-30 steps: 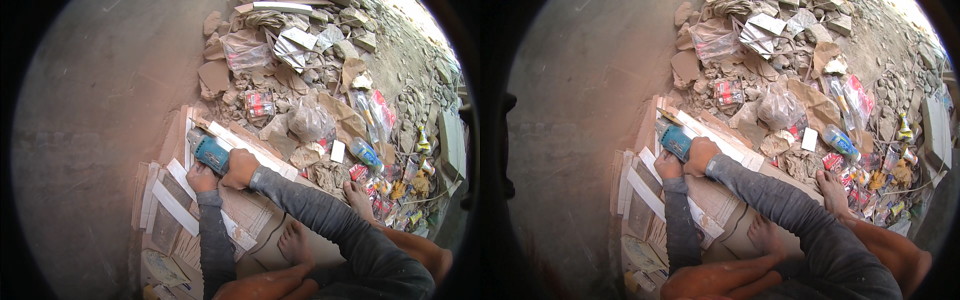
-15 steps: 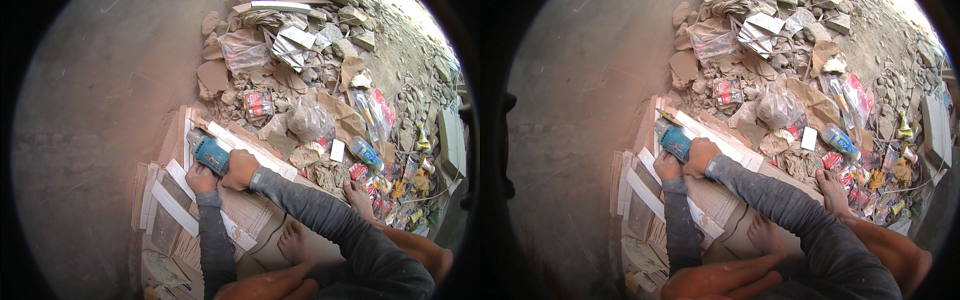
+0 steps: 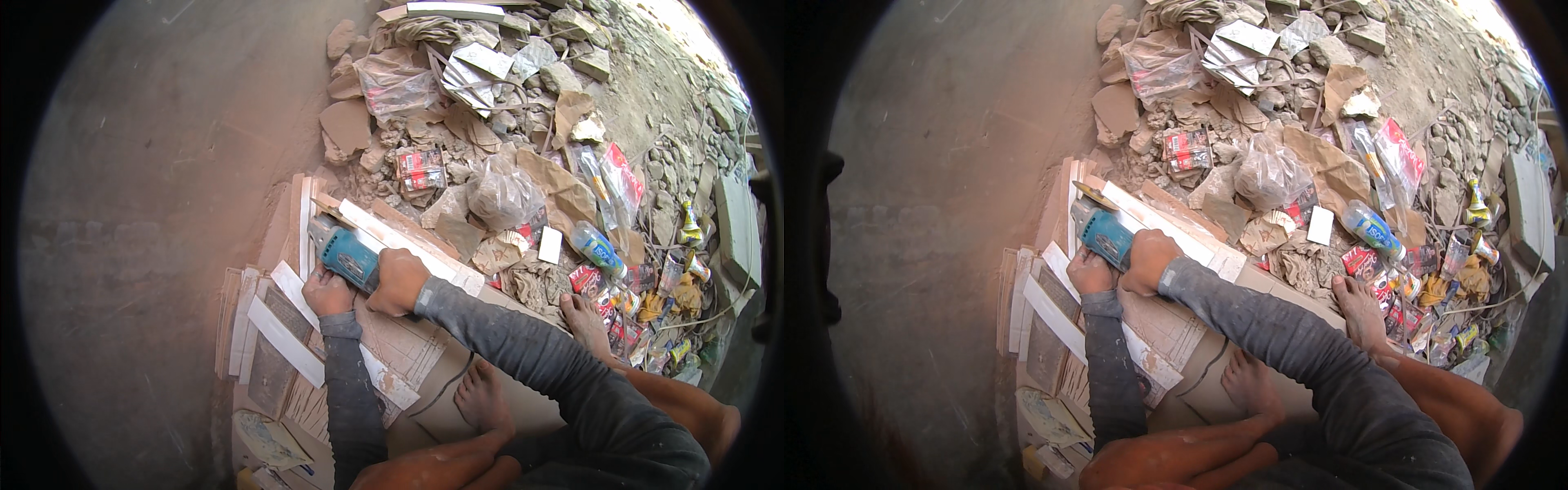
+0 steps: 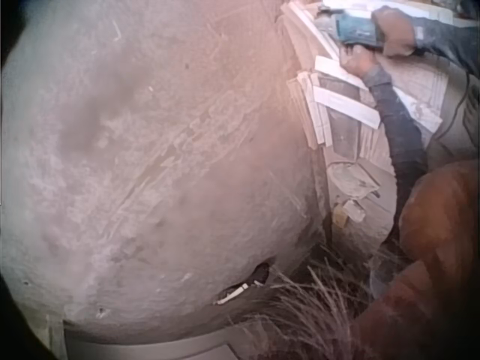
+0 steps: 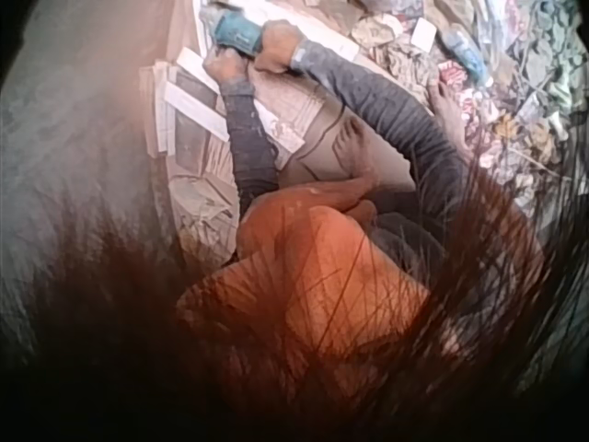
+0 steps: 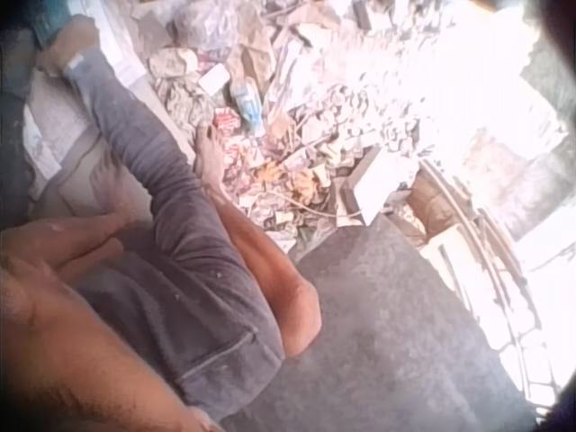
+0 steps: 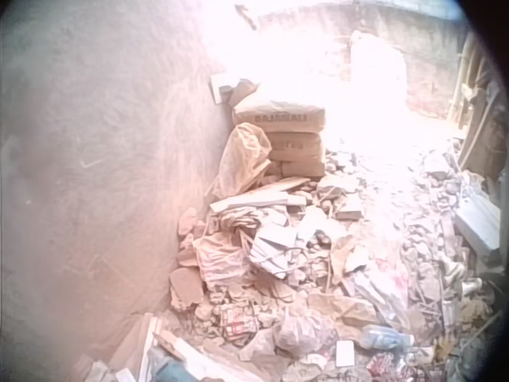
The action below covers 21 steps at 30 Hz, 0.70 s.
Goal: The person measures a white rectangular tile with a tape measure, marks it with a pencil, and cuts it using an angle grinder. The person then picks up the cut tile and walks to another area where another person is working.
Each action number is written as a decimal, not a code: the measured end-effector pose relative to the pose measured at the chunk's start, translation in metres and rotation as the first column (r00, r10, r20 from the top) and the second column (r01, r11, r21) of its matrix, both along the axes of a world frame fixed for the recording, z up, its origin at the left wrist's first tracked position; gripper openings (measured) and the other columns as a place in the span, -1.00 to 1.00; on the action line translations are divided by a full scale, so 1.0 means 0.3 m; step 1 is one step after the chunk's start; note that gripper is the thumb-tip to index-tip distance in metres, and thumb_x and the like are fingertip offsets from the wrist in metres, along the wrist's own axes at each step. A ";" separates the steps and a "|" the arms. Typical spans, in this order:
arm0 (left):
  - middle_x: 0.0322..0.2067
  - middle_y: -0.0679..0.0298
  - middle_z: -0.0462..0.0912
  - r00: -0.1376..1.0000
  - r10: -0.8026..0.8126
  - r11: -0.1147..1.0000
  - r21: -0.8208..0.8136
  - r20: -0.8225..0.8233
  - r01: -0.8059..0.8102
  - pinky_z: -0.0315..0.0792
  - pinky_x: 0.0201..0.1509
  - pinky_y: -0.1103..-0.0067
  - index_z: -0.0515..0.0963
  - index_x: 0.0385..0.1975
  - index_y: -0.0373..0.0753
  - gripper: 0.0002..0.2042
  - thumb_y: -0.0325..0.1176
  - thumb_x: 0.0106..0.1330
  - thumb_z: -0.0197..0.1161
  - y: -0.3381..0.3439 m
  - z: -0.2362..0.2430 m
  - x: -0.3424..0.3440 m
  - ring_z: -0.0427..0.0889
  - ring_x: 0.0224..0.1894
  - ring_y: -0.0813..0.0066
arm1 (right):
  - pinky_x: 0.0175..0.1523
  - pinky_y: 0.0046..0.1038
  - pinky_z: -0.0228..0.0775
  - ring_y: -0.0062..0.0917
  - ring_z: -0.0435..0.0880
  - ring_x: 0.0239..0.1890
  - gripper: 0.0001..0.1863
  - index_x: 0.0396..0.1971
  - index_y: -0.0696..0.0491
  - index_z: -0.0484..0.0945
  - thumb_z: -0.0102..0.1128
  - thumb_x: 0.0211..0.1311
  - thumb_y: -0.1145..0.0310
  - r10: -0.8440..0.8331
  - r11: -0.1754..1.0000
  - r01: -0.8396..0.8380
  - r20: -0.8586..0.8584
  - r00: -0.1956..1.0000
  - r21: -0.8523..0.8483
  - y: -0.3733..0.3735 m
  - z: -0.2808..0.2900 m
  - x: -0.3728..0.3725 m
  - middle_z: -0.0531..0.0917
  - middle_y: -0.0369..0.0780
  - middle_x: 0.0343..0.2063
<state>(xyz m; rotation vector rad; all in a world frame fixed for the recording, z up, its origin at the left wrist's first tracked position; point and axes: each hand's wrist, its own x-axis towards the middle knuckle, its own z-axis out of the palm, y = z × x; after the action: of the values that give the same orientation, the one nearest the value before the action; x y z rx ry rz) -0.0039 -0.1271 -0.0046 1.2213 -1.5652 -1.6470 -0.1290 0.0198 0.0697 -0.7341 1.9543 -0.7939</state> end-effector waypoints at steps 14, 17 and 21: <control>-0.10 -0.11 0.71 1.000 0.030 0.999 0.032 -0.008 -0.030 0.72 0.01 0.28 0.45 0.11 -0.68 -0.53 -0.80 0.15 -0.12 0.013 0.010 -0.010 0.77 -0.14 0.12 | 0.10 -0.24 0.66 0.02 0.78 -0.02 -0.37 -0.13 0.43 0.64 0.45 -0.12 0.19 0.024 1.000 -0.024 0.023 0.999 -0.013 0.022 -0.016 -0.002 0.71 0.27 -0.12; -0.11 -0.10 0.71 1.000 0.020 1.000 0.012 -0.003 -0.020 0.72 0.00 0.31 0.45 0.11 -0.69 -0.51 -0.80 0.13 -0.12 0.007 0.003 -0.007 0.78 -0.15 0.14 | 0.10 -0.24 0.66 0.01 0.78 -0.01 -0.36 -0.12 0.43 0.64 0.46 -0.12 0.18 0.022 1.000 -0.022 0.012 1.000 -0.008 0.020 -0.004 -0.005 0.71 0.27 -0.11; -0.12 -0.08 0.71 1.000 0.019 1.000 -0.018 -0.020 -0.019 0.71 -0.01 0.36 0.47 0.09 -0.68 -0.52 -0.80 0.12 -0.11 0.004 -0.005 -0.009 0.78 -0.16 0.17 | 0.11 -0.24 0.66 0.00 0.78 -0.02 -0.36 -0.13 0.43 0.64 0.46 -0.13 0.18 0.018 1.000 -0.018 -0.004 1.000 -0.005 0.018 -0.003 -0.003 0.71 0.27 -0.11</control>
<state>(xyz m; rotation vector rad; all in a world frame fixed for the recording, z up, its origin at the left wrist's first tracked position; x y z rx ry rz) -0.0065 -0.1259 -0.0060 1.2038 -1.5483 -1.6248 -0.1297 0.0253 0.0689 -0.7552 1.9472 -0.7874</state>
